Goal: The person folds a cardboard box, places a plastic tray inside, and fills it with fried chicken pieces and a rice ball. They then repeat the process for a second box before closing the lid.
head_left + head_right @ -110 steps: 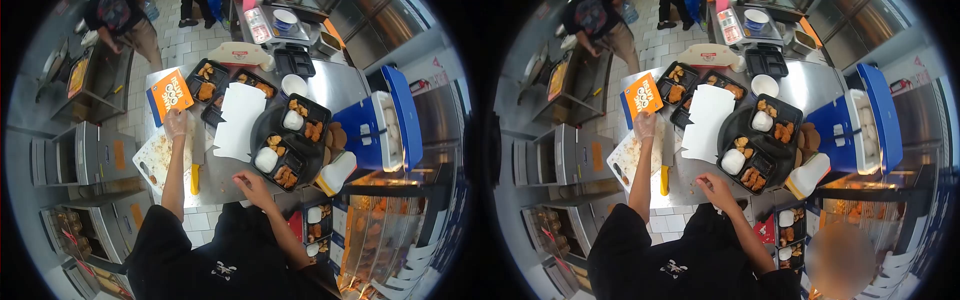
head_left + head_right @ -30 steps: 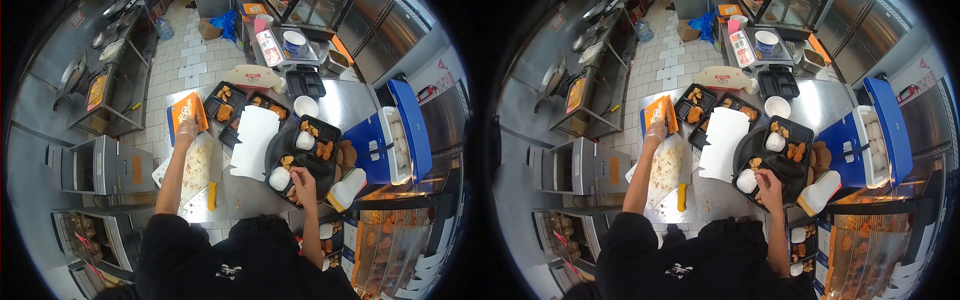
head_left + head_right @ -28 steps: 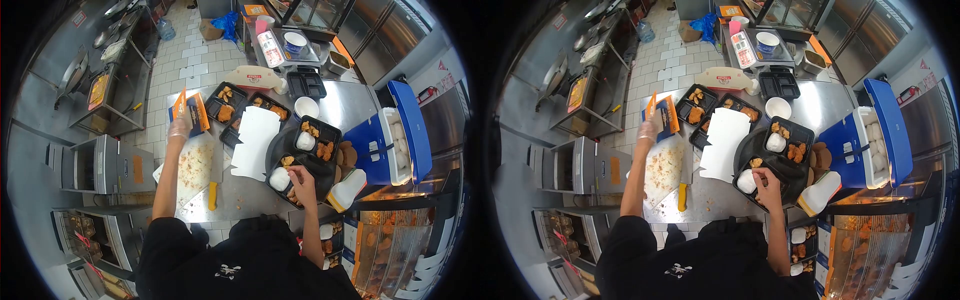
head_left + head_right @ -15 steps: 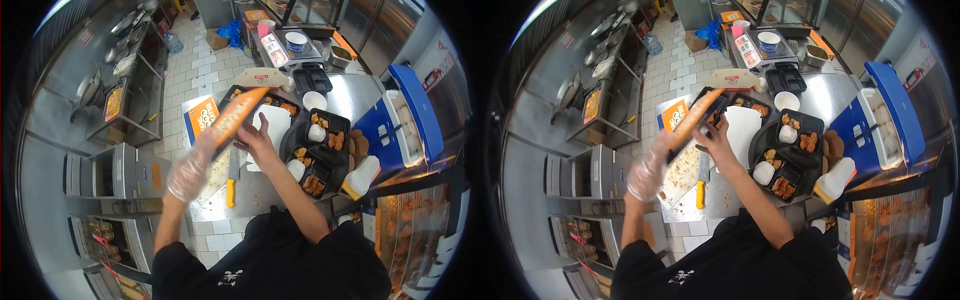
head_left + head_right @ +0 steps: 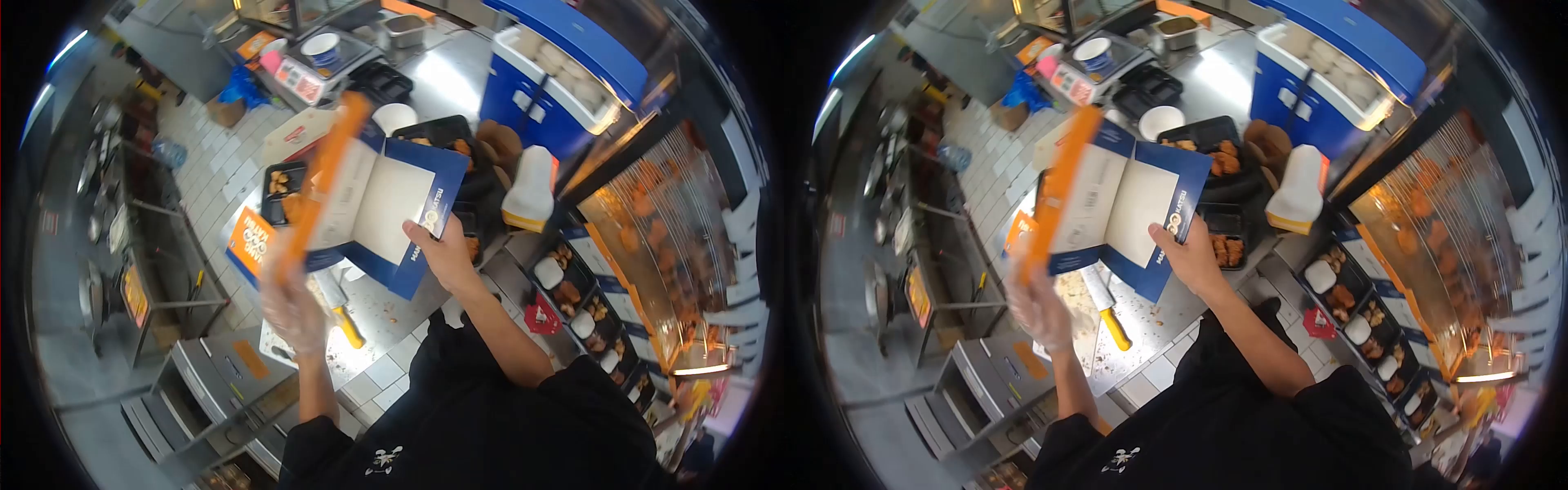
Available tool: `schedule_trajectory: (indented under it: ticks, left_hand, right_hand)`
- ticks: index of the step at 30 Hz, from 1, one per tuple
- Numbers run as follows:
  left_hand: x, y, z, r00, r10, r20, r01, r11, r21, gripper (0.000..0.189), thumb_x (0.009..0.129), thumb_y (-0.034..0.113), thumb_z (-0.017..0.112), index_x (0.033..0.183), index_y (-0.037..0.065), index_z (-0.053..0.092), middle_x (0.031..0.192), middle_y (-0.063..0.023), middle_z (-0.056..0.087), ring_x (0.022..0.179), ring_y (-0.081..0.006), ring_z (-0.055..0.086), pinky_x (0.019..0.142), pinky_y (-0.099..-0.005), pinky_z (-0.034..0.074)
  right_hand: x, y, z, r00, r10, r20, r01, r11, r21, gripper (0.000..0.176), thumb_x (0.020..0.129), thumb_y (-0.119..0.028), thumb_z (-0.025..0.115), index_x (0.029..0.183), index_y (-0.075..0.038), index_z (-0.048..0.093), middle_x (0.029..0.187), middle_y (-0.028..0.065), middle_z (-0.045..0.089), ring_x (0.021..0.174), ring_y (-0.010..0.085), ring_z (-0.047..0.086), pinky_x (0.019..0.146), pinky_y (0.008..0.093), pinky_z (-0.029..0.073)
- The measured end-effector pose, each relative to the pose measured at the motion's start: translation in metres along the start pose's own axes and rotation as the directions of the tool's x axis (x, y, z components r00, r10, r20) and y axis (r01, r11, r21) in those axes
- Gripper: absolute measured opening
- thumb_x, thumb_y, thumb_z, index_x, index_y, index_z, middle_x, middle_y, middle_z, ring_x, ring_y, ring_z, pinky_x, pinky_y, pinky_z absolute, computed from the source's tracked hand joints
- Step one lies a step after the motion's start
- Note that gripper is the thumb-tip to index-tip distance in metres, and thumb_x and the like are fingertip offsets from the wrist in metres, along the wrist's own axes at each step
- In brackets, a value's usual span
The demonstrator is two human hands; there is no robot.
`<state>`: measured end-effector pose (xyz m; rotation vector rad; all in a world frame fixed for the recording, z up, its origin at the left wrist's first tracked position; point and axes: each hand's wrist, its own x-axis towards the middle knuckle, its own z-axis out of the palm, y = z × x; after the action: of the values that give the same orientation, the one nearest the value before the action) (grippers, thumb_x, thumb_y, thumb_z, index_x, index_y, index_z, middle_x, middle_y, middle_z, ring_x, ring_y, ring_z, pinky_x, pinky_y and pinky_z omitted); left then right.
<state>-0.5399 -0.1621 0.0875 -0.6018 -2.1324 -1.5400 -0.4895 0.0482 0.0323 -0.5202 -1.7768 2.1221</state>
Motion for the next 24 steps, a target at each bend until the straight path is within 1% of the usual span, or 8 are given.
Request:
schedule_trajectory:
  ticks: [1,4,7,9,10,15,20,24]
  left_hand:
    - [0.007,-0.006,0.016,0.951,-0.229,-0.207,0.192,0.964,-0.186,0.038,0.095,0.0,0.059,0.131,0.001,0.05,0.124,-0.0173,0.06,0.114,-0.0298,0.062,0.094,-0.0394,0.055]
    - [0.019,-0.044,0.078,0.879,-0.109,-0.464,0.135,0.991,0.024,0.042,0.094,0.008,0.064,0.132,0.001,0.047,0.118,-0.0183,0.057,0.112,-0.0295,0.06,0.092,-0.0383,0.055]
    - [-0.016,-0.065,0.116,0.948,-0.31,-0.08,0.319,0.895,0.311,0.064,0.092,0.028,0.071,0.142,0.003,0.039,0.123,-0.0201,0.056,0.122,-0.0321,0.054,0.1,-0.0388,0.048]
    - [-0.062,-0.07,0.154,0.963,-0.267,0.038,0.265,0.963,0.054,0.071,0.091,0.031,0.073,0.144,0.001,0.037,0.127,-0.0188,0.057,0.123,-0.0287,0.055,0.099,-0.036,0.048]
    - [-0.087,-0.104,0.167,0.737,-0.626,0.255,0.669,0.618,-0.413,0.069,0.091,0.029,0.072,0.144,0.0,0.038,0.132,-0.0184,0.055,0.119,-0.0264,0.057,0.096,-0.0358,0.05]
    - [-0.164,-0.063,0.224,0.592,-0.494,0.637,0.801,0.451,-0.395,0.045,0.096,0.031,0.062,0.131,0.003,0.055,0.118,-0.0124,0.062,0.099,-0.0195,0.064,0.076,-0.0332,0.055]
    - [-0.18,0.052,0.226,0.442,-0.636,0.633,0.882,0.18,-0.435,0.037,0.098,0.032,0.058,0.123,0.006,0.063,0.107,-0.0101,0.065,0.093,-0.0187,0.065,0.071,-0.0332,0.055]
    - [-0.257,0.075,0.235,0.67,-0.532,0.518,0.734,0.578,-0.356,0.036,0.097,0.031,0.057,0.122,0.006,0.063,0.11,-0.0115,0.065,0.095,-0.0211,0.065,0.076,-0.0363,0.055]
  right_hand:
    - [-0.008,-0.003,-0.01,0.998,-0.064,-0.023,0.062,0.995,-0.077,0.028,0.091,-0.007,0.063,0.116,0.004,0.058,0.09,0.0092,0.067,0.079,0.0193,0.066,0.071,0.0319,0.052]
    - [-0.043,-0.029,-0.017,0.989,-0.129,-0.068,0.101,0.945,-0.312,0.032,0.09,-0.008,0.064,0.118,0.005,0.057,0.088,0.0158,0.069,0.079,0.0266,0.069,0.069,0.036,0.053]
    - [-0.07,-0.042,-0.021,0.97,-0.238,-0.041,0.198,0.88,-0.431,0.047,0.09,-0.003,0.06,0.135,0.0,0.05,0.114,0.023,0.066,0.093,0.0387,0.069,0.079,0.0405,0.056]
    - [-0.081,-0.028,-0.034,0.943,-0.334,-0.009,0.306,0.873,-0.38,0.054,0.087,0.001,0.062,0.139,-0.002,0.049,0.125,0.021,0.063,0.098,0.037,0.068,0.084,0.039,0.056]
    - [-0.087,-0.024,-0.042,0.937,-0.348,0.002,0.324,0.87,-0.37,0.049,0.091,-0.005,0.062,0.138,-0.003,0.05,0.118,0.0207,0.066,0.101,0.0331,0.07,0.082,0.0382,0.058]
    - [-0.139,-0.03,-0.113,0.971,-0.105,0.215,0.202,0.844,-0.498,0.073,0.079,-0.013,0.074,0.145,-0.024,0.046,0.116,0.0156,0.068,0.098,0.0366,0.068,0.086,0.0452,0.054]
    - [-0.207,0.002,-0.158,0.678,-0.448,-0.582,0.234,0.883,-0.407,0.087,0.079,-0.002,0.068,0.151,0.003,0.02,0.124,0.0287,0.058,0.106,0.0423,0.064,0.088,0.0383,0.052]
    - [-0.248,0.015,-0.22,0.414,-0.412,-0.812,0.075,0.904,-0.42,0.107,0.071,0.004,0.067,0.153,0.005,-0.001,0.14,0.0308,0.04,0.123,0.0465,0.052,0.095,0.0379,0.049]
